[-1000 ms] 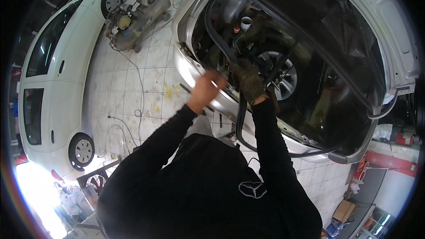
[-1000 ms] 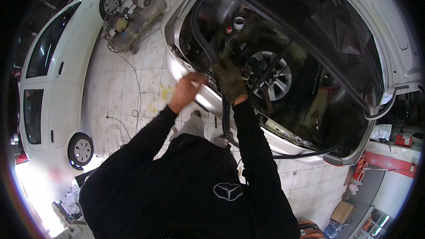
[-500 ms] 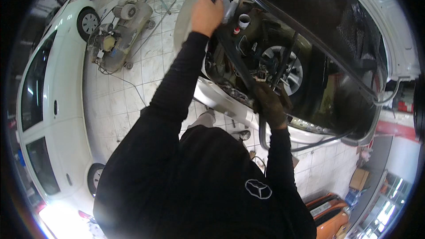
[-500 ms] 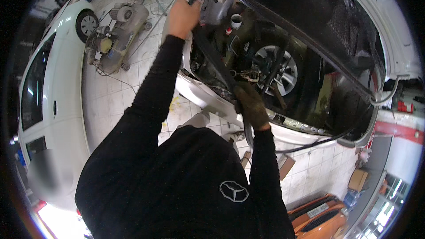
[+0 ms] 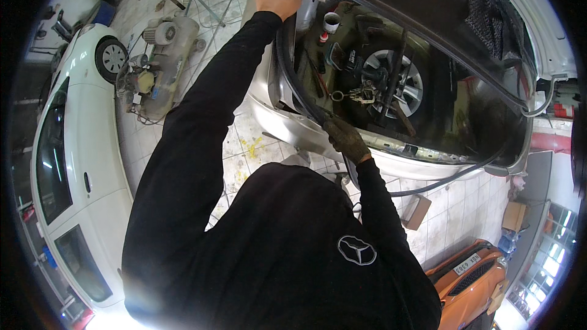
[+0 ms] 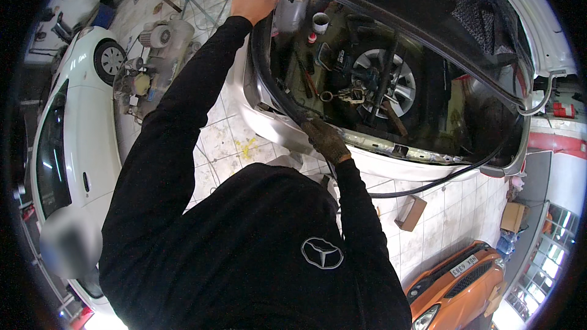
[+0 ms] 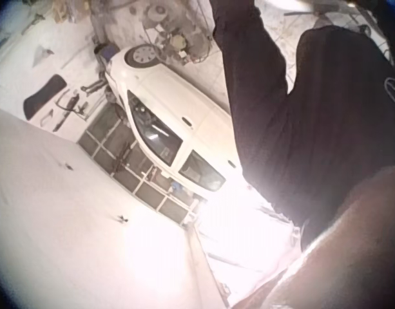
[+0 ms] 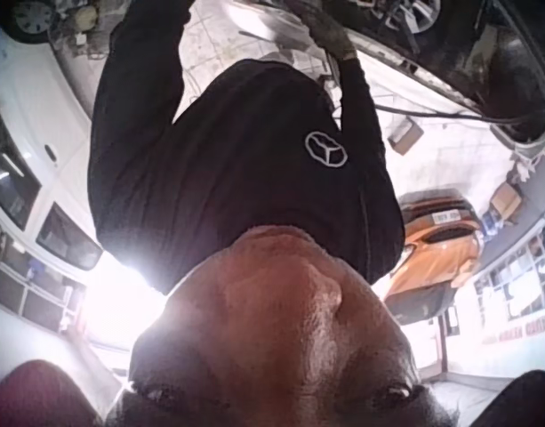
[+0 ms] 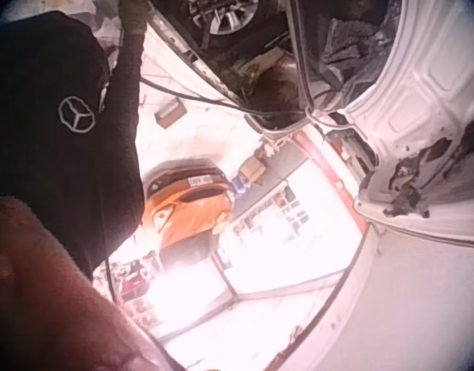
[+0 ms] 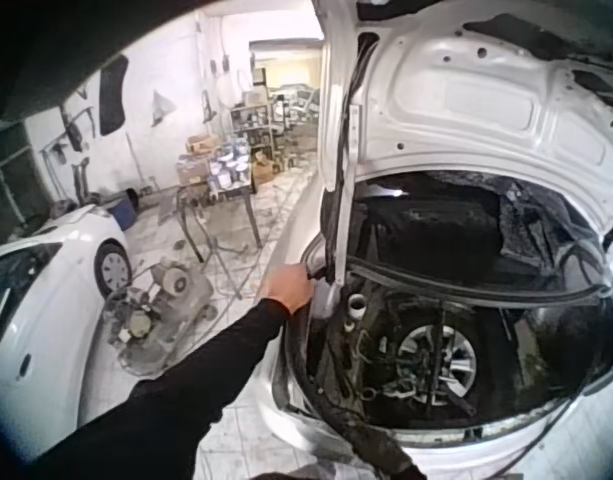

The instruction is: The person removes a silver car bumper, then uses a hammer and a metal bar to tap and align the bumper's edge. They reposition the bumper onto the car and press along the seam to fit it back in place.

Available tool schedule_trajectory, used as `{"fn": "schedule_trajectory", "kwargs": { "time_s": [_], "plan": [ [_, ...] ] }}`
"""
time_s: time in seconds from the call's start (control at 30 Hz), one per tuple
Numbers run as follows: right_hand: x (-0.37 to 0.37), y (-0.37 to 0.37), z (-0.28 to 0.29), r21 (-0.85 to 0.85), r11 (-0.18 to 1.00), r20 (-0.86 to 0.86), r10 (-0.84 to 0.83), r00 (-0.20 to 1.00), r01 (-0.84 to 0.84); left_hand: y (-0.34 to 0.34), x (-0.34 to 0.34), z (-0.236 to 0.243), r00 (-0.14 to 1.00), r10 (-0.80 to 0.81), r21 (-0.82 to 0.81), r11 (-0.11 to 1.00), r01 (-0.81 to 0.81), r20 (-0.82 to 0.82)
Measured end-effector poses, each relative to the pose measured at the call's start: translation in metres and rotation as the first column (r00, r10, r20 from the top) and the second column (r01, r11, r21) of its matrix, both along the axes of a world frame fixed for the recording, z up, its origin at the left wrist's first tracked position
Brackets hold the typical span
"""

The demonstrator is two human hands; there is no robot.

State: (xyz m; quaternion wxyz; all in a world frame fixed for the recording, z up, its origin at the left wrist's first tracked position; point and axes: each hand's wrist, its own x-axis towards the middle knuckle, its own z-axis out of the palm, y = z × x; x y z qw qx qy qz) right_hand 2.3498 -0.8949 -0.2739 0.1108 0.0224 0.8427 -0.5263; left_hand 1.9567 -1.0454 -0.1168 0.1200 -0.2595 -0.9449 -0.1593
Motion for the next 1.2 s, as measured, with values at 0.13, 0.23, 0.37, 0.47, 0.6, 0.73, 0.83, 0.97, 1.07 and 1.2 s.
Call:
{"fn": "schedule_trajectory", "kwargs": {
  "time_s": [0.13, 0.23, 0.37, 0.47, 0.6, 0.73, 0.83, 0.97, 1.07, 1.2],
  "plan": [
    [0.001, -0.015, 0.057, -0.057, 0.977, 0.012, -0.203, 0.979, 0.203, 0.023, -0.006, -0.001, 0.994, 0.077, -0.089, 0.994, -0.07, 0.075],
    [-0.005, -0.014, 0.081, -0.058, 0.997, -0.121, 0.05, 0.991, -0.058, 0.015, -0.034, -0.001, 0.994, 0.058, -0.121, 0.992, -0.047, 0.09],
    [-0.003, -0.004, 0.084, -0.209, 0.921, 0.104, 0.355, 0.929, -0.329, 0.035, -0.046, 0.017, 0.871, 0.047, -0.085, 0.996, -0.006, 0.49],
    [-0.013, -0.027, 0.087, -0.182, 0.983, 0.469, 0.106, 0.877, -0.021, 0.044, -0.035, 0.022, 0.927, 0.069, -0.131, 0.991, -0.022, 0.369],
    [-0.014, -0.056, 0.04, 0.046, 0.978, -0.042, -0.202, 0.979, 0.204, 0.036, -0.023, -0.009, 1.0, 0.029, -0.109, 0.994, -0.03, -0.007],
    [-0.034, -0.07, -0.013, 0.219, 0.946, -0.156, -0.208, 0.966, 0.239, 0.028, -0.017, -0.022, 0.998, -0.054, -0.059, 0.997, 0.053, -0.028],
    [-0.057, -0.07, -0.011, 0.263, 0.961, 0.067, -0.105, 0.992, 0.084, 0.035, -0.016, -0.021, 0.993, -0.109, 0.178, 0.977, 0.116, -0.052],
    [-0.068, -0.071, -0.006, 0.284, 0.959, 0.051, -0.019, 0.999, 0.004, 0.018, -0.062, -0.032, 0.941, -0.281, -0.008, 0.959, 0.285, -0.189],
    [-0.092, -0.042, 0.02, 0.461, 0.879, -0.4, 0.08, 0.913, 0.125, 0.011, -0.087, -0.037, 0.986, -0.164, -0.188, 0.969, 0.158, -0.018],
    [-0.194, 0.005, 0.13, 0.329, 0.731, -0.61, -0.319, 0.726, 0.598, 0.024, -0.005, -0.03, 0.997, 0.037, 0.221, 0.975, -0.022, -0.064]
  ]
}}
